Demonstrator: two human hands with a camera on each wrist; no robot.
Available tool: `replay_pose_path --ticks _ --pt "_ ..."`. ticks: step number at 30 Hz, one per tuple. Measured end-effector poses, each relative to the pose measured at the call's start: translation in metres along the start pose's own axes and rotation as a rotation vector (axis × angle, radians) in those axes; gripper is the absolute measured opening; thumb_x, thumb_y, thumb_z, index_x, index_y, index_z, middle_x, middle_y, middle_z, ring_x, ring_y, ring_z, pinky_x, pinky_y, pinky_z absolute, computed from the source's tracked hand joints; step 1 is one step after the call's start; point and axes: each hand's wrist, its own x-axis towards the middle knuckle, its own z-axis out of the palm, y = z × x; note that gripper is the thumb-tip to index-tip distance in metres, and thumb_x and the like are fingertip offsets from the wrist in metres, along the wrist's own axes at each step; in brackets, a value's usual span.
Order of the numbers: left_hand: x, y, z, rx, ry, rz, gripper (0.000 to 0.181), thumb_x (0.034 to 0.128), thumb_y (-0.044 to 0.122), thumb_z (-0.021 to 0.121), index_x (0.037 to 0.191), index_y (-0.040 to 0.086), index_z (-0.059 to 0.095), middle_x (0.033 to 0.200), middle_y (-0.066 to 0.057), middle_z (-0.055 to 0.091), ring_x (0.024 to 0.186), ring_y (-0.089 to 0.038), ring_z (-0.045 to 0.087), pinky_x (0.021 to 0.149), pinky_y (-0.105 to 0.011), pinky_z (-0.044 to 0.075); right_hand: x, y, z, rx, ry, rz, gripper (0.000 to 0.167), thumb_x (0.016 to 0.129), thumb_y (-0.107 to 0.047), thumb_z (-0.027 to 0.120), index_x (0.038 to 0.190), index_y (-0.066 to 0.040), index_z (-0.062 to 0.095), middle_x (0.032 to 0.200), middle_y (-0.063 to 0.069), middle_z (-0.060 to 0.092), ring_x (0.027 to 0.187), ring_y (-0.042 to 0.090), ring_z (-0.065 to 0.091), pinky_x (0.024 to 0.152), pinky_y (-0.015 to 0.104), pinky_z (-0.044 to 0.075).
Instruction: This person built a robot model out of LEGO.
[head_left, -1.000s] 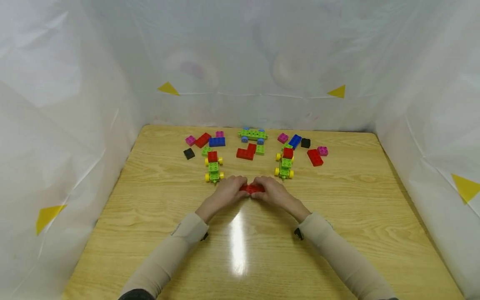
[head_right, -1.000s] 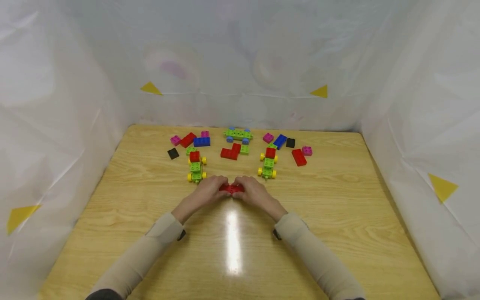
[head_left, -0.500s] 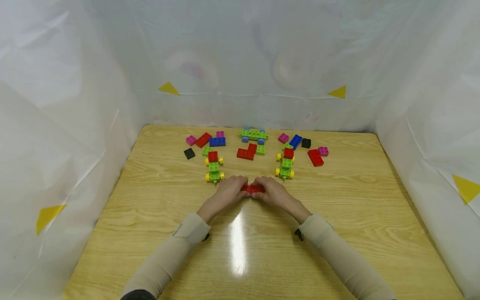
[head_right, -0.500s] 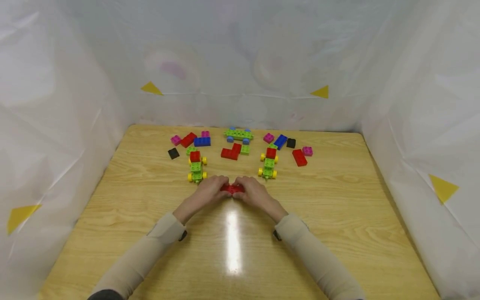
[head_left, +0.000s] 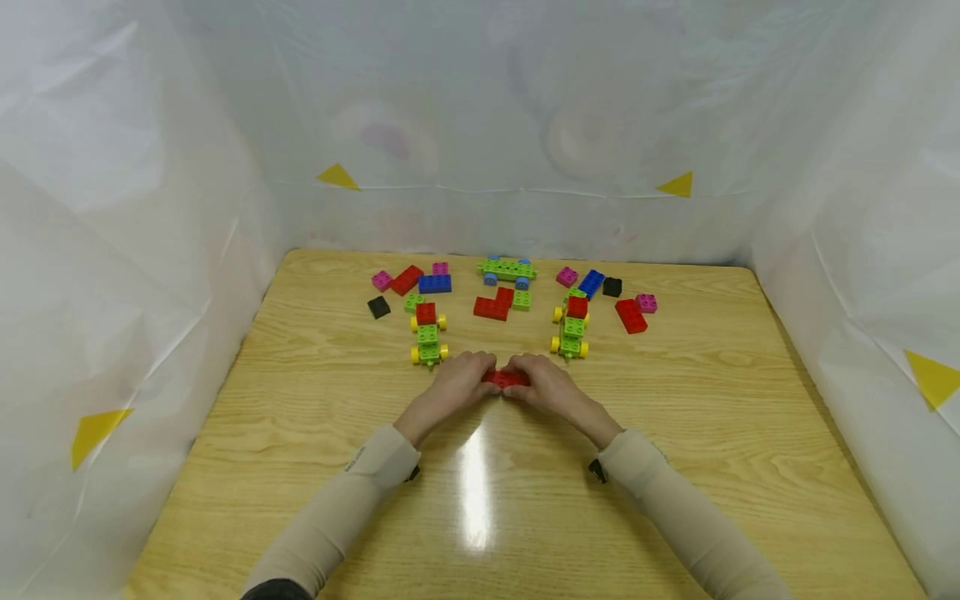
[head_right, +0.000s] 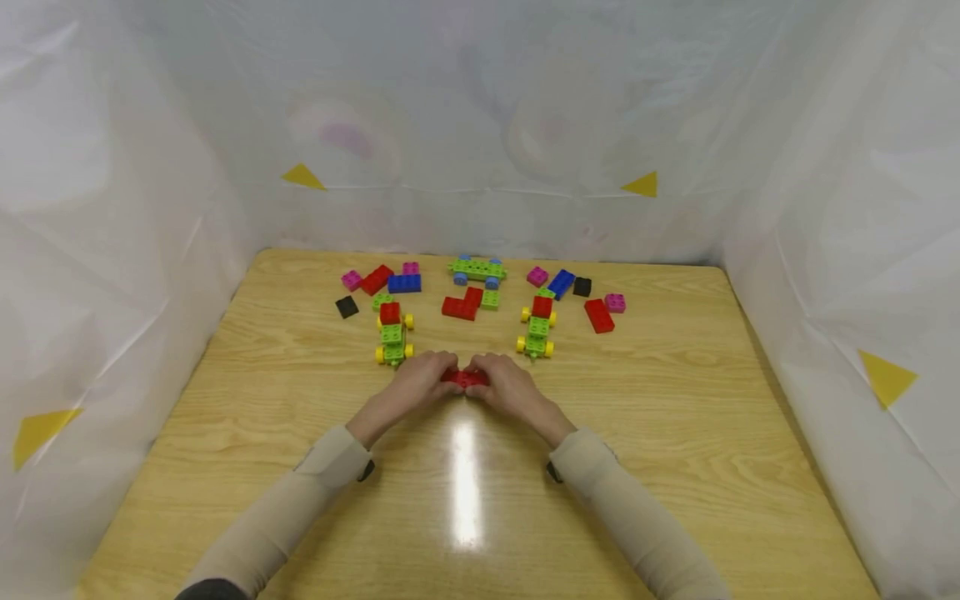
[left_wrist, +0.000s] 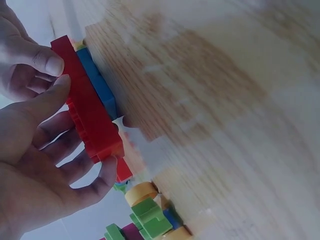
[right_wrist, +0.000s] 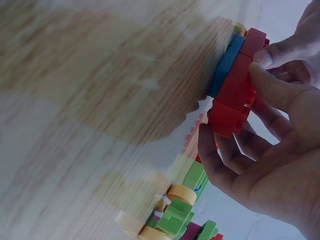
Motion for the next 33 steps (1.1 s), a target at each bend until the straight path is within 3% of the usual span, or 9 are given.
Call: replay_pose_path --ticks 10,33 --pt "0.0002 0.0012 -0.0035 -0.027 -0.054 -0.024 0.021 0.0883 0.027 0.071 0.082 0.015 0.056 0.072 0.003 0.053 0.065 -0.015 0.048 0.056 -0.027 0.037 -0.0019 -0.0005 0.0025 -0.016 0.005 0.018 0.020 0.087 -0.023 0.073 0.102 -0.012 0.067 0.092 0.000 0.066 0.078 0.015 0.054 0.068 0.031 0.043" --pt "-0.0001 0.0024 -0.0010 0.029 -0.019 -0.024 0.022 0.0877 0.029 0.071 0.084 0.014 0.056 0.071 0.003 0.051 0.065 -0.015 0.047 0.053 -0.026 0.034 -0.0064 -0.0048 0.0026 -0.083 0.033 0.030 0.027 0.089 -0.022 0.071 0.112 -0.009 0.067 0.104 0.005 0.068 0.090 0.019 0.059 0.077 0.036 0.048"
